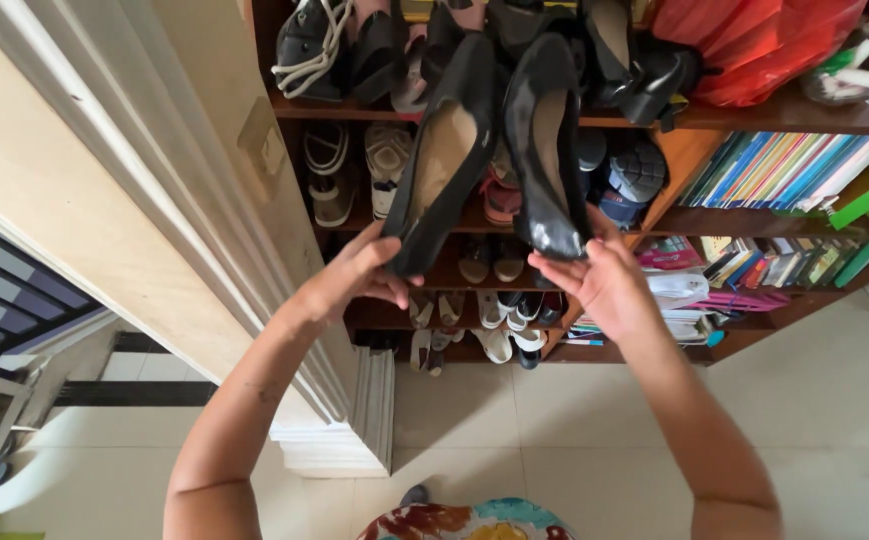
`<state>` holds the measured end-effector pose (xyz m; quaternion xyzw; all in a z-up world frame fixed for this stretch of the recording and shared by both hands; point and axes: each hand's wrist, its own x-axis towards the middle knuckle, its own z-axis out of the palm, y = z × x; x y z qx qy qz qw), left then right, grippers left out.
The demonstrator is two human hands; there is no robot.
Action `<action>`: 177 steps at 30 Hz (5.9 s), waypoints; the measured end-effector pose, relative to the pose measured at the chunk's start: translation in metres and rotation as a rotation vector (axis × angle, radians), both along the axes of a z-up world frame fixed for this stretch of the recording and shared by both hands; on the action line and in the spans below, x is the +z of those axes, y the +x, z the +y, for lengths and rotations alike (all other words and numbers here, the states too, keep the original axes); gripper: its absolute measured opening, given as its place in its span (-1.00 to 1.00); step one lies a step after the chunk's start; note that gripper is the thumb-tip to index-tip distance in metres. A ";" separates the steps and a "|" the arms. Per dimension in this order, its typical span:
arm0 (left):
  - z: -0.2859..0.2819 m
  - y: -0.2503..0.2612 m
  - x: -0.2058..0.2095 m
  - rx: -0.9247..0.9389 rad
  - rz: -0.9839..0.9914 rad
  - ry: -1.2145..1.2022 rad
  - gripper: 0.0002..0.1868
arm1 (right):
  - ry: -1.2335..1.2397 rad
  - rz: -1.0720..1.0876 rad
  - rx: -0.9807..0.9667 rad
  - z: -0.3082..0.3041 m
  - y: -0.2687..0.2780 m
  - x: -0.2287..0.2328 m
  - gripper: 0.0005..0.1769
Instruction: The person organizes shoes on a multi-tiered wooden shoe rack. They pick up pairs of shoes, including red slip-ons, black sneakers, and black loafers, from various shelves, inspect them, and place them back in an orderly fashion.
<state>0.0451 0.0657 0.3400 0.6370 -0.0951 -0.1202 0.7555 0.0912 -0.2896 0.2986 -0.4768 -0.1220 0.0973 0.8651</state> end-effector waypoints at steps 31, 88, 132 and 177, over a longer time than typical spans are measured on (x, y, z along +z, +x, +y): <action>-0.038 0.169 0.172 0.367 -0.114 0.205 0.31 | -0.032 0.100 -0.184 0.093 0.189 0.212 0.20; -0.056 0.238 0.095 0.439 -0.243 0.484 0.32 | -0.796 -0.304 -0.272 0.125 0.235 0.144 -0.21; -0.004 0.139 -0.104 0.223 0.028 0.095 -0.13 | -0.503 -0.380 -0.164 0.100 0.121 -0.018 -0.37; 0.037 0.155 -0.388 0.555 0.420 0.074 -0.48 | -0.614 0.068 -0.085 0.137 0.152 -0.266 -0.59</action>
